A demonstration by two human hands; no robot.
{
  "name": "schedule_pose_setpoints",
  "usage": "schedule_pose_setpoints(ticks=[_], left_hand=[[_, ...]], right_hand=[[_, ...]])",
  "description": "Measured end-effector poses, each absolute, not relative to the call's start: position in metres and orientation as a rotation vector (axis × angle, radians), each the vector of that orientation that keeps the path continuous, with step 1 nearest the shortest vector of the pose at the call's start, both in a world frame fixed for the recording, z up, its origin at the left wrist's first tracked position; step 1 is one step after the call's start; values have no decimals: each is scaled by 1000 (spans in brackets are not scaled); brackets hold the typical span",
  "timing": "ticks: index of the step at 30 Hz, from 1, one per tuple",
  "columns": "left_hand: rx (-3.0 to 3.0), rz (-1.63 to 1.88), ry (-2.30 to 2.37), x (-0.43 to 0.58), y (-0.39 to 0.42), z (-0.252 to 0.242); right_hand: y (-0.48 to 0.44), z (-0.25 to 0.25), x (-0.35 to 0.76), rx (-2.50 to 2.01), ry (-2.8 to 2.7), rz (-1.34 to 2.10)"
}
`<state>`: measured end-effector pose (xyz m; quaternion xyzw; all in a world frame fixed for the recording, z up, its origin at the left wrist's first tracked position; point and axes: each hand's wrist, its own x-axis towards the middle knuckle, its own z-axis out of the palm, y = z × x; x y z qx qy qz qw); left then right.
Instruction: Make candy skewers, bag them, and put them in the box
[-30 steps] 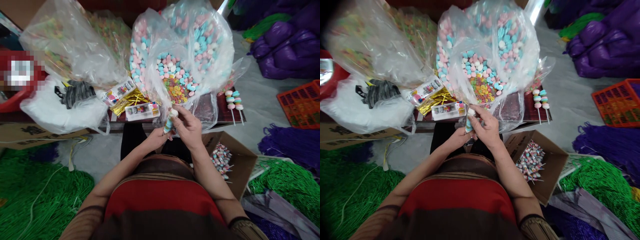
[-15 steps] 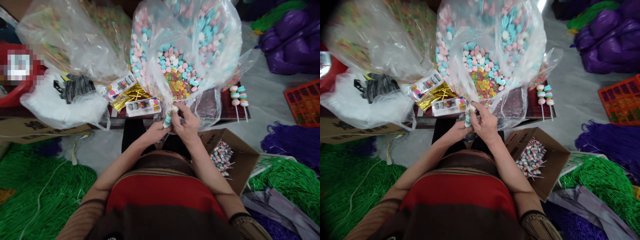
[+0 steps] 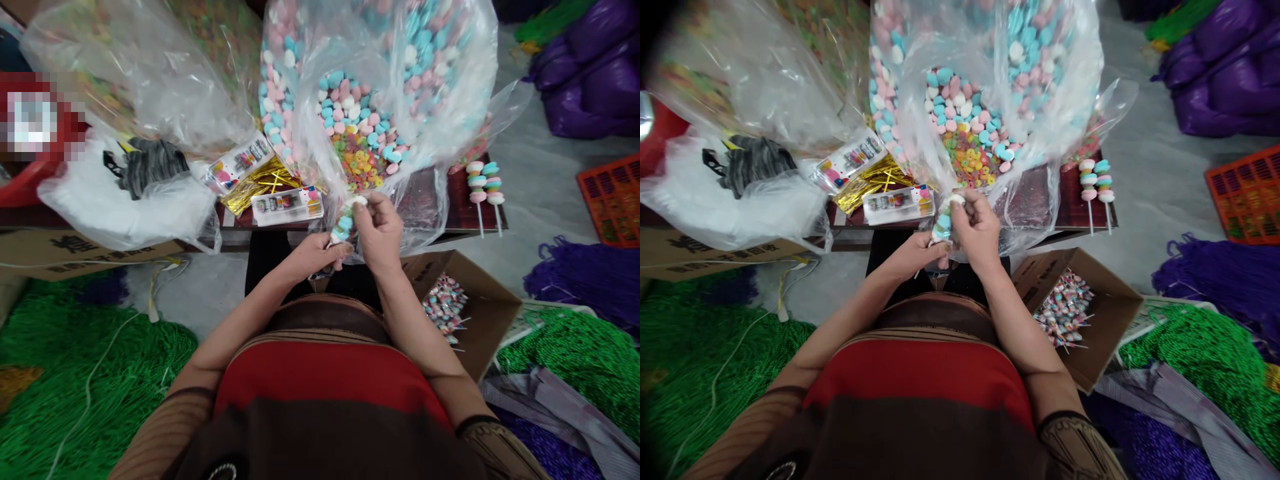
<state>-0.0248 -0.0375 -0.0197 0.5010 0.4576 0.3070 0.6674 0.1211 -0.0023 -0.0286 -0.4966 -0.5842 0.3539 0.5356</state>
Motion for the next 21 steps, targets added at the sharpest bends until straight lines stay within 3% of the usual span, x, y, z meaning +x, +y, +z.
schedule_pose_setpoints(ticks=[6, 12, 17, 21], left_hand=[[862, 739, 902, -31, -38, -23], [1121, 719, 1071, -29, -38, -25], [1529, 707, 1485, -25, -38, -19], [1349, 719, 1322, -25, -39, -25]], right_hand=[[7, -38, 131, -1174, -1314, 830], [6, -40, 130, -1197, -1354, 742], [4, -40, 128, -1172, -1418, 709], [4, -41, 128, -1154, -1437, 782]])
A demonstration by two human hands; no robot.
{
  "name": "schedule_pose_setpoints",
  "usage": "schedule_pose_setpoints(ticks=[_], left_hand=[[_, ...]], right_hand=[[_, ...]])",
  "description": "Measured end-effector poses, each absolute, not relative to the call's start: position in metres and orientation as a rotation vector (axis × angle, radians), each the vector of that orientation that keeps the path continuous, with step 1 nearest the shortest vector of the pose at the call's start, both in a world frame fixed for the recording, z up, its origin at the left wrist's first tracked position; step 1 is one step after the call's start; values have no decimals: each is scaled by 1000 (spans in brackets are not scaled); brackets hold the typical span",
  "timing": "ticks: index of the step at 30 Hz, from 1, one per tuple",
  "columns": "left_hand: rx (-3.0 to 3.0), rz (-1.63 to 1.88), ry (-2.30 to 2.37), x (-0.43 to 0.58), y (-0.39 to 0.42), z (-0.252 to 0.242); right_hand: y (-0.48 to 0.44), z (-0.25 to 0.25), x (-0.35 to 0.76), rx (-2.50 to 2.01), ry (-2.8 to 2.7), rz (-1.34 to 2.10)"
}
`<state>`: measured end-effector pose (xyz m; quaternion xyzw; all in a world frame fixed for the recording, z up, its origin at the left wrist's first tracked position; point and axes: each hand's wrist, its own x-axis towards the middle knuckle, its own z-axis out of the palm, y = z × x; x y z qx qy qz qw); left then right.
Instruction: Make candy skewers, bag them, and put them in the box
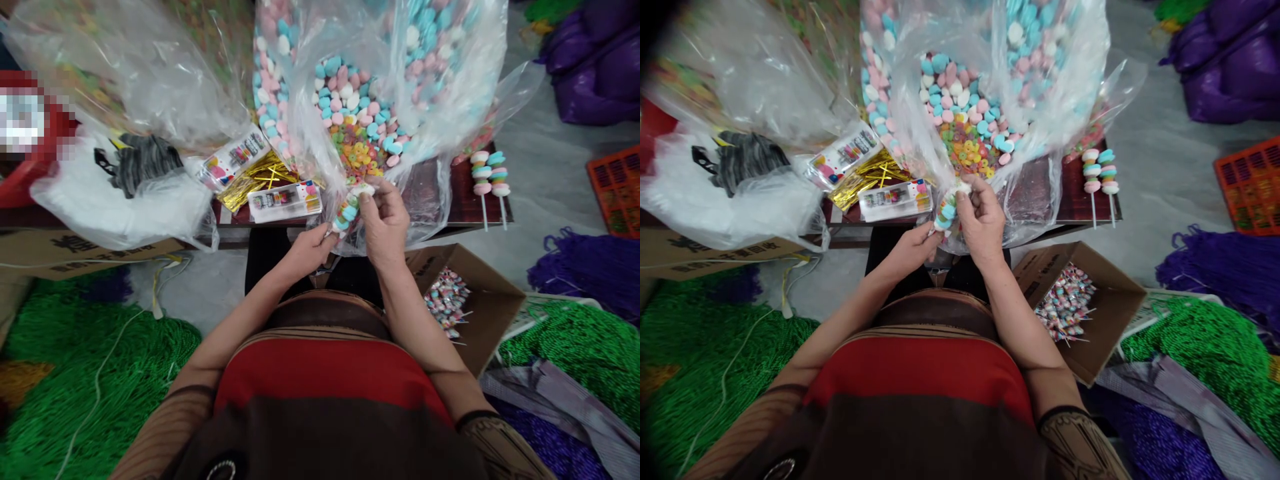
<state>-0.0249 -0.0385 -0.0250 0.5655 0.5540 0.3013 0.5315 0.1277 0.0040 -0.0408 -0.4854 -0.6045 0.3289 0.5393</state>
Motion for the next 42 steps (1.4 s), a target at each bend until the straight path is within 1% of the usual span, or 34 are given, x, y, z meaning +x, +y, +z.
schedule_pose_setpoints(ticks=[2, 5, 10, 15, 19, 23, 25, 27, 30, 31, 33, 35, 36, 40, 42], left_hand=[[1152, 754, 1167, -24, -39, -29], [991, 832, 1083, -21, -39, -29], [1000, 816, 1030, -18, -40, -22], [1142, 762, 1024, -23, -39, -20], [1165, 847, 1055, -26, -39, -26], [1135, 903, 1104, -22, -40, -27], [1218, 857, 1126, -21, -39, -26], [1344, 726, 1123, -25, -38, -23], [1463, 580, 1100, -42, -33, -17], [1442, 637, 1113, -49, -31, -14], [1301, 901, 1162, -61, -25, -9], [1102, 1152, 1152, -65, -21, -5], [1011, 1221, 1115, -63, -20, -4], [784, 1262, 883, -46, -21, -3], [698, 1278, 840, -36, -23, -3]], right_hand=[[3, -43, 127, -1136, -1497, 856], [-1, -46, 124, -1081, -1600, 945], [-9, -49, 120, -1081, -1681, 975], [-15, -49, 121, -1059, -1622, 1014], [-18, -42, 124, -981, -1544, 1157], [-22, -31, 127, -1044, -1455, 1399], [-24, -28, 126, -1116, -1374, 1531], [-25, -27, 125, -1168, -1262, 1591], [-25, -27, 124, -1171, -1214, 1494], [-25, -27, 125, -1165, -1233, 1439], [-27, -26, 126, -1148, -1277, 1392], [-33, -25, 126, -1126, -1304, 1463], [-38, -25, 125, -1112, -1312, 1522], [-57, -30, 120, -1078, -1325, 1743], [-65, -35, 118, -1072, -1241, 1827]])
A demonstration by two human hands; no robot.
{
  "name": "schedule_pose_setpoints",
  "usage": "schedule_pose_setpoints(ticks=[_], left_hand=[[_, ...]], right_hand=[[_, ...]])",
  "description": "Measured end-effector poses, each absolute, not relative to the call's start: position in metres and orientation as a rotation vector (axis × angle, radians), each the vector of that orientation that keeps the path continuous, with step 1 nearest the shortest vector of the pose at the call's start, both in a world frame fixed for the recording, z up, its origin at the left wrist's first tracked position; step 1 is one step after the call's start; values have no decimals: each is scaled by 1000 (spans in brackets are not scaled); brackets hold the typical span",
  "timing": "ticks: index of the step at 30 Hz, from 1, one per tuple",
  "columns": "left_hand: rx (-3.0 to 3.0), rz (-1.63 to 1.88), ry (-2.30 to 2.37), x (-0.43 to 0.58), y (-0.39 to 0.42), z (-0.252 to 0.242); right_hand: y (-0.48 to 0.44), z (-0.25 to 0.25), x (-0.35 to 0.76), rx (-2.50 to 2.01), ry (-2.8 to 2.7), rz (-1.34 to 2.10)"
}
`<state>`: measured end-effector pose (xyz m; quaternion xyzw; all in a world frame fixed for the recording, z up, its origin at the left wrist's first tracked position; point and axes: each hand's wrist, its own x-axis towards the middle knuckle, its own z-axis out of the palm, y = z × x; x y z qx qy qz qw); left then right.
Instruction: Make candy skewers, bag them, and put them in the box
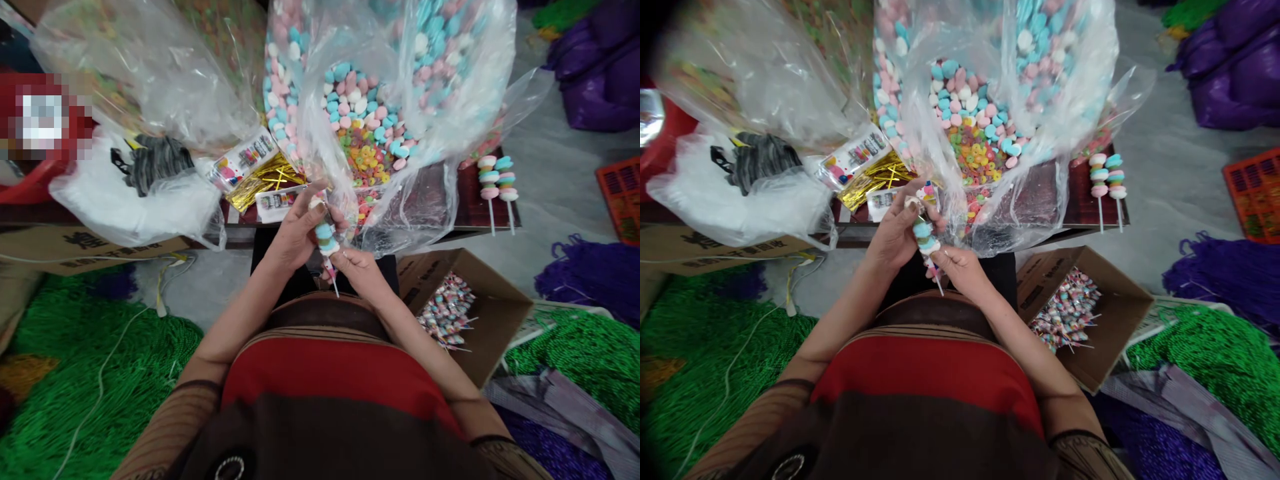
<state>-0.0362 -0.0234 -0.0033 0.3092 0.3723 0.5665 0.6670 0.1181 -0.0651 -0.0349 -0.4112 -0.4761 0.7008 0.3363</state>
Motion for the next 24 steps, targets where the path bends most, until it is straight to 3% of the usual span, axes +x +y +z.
schedule_pose_setpoints(ticks=[12, 24], left_hand=[[506, 1418, 894, -9, -27, -11], [617, 1376, 1050, -2, -33, -15]], right_hand=[[-73, -37, 111, -966, -653, 2183], [-81, -41, 105, -1058, -801, 1992]])
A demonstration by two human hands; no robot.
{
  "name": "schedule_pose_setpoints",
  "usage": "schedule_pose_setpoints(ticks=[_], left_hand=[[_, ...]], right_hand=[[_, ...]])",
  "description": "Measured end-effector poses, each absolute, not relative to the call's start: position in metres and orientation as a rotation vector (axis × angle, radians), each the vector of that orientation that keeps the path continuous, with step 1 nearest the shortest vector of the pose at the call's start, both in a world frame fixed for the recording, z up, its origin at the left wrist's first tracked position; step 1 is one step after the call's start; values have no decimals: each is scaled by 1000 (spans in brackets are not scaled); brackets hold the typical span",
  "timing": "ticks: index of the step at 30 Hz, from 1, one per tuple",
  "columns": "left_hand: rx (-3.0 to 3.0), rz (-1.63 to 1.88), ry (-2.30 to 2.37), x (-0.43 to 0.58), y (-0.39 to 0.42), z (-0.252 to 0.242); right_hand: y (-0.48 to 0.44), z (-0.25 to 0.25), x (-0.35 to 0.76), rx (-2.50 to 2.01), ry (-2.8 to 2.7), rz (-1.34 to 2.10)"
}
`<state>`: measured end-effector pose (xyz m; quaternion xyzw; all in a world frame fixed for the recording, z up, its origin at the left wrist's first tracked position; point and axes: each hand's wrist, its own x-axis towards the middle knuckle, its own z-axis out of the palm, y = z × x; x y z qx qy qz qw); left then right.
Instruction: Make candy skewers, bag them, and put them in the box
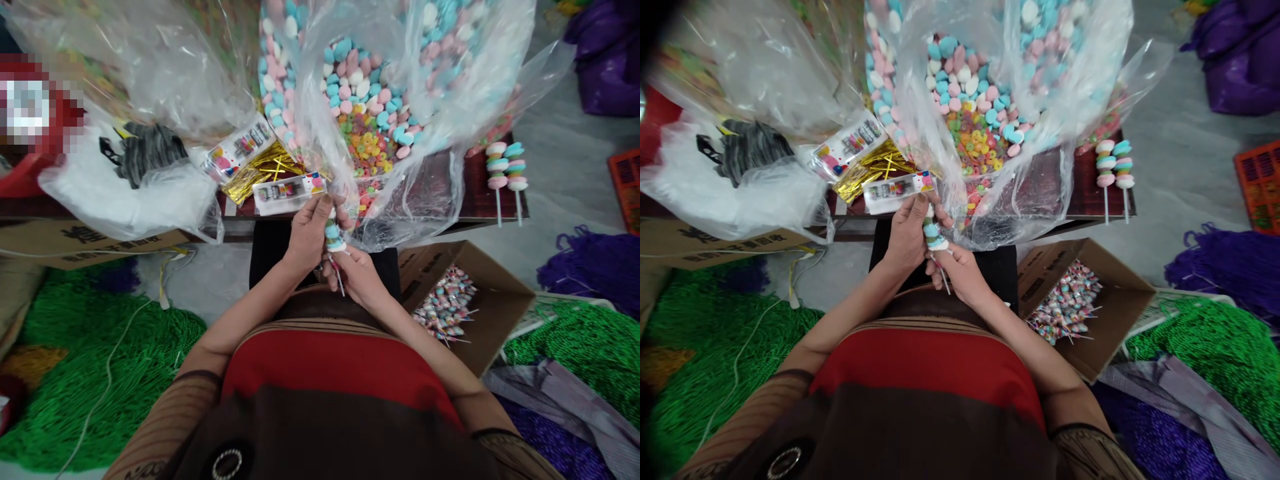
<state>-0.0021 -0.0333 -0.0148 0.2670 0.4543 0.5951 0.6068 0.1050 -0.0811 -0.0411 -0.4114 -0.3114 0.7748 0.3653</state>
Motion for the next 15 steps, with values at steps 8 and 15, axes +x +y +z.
schedule_pose_setpoints(ticks=[8, 15], left_hand=[[430, 1459, 1054, -20, -10, -38], [438, 1479, 1148, -20, -7, -42]], right_hand=[[-82, -40, 116, -1006, -847, 2003], [-85, -46, 112, -996, -830, 1904]])
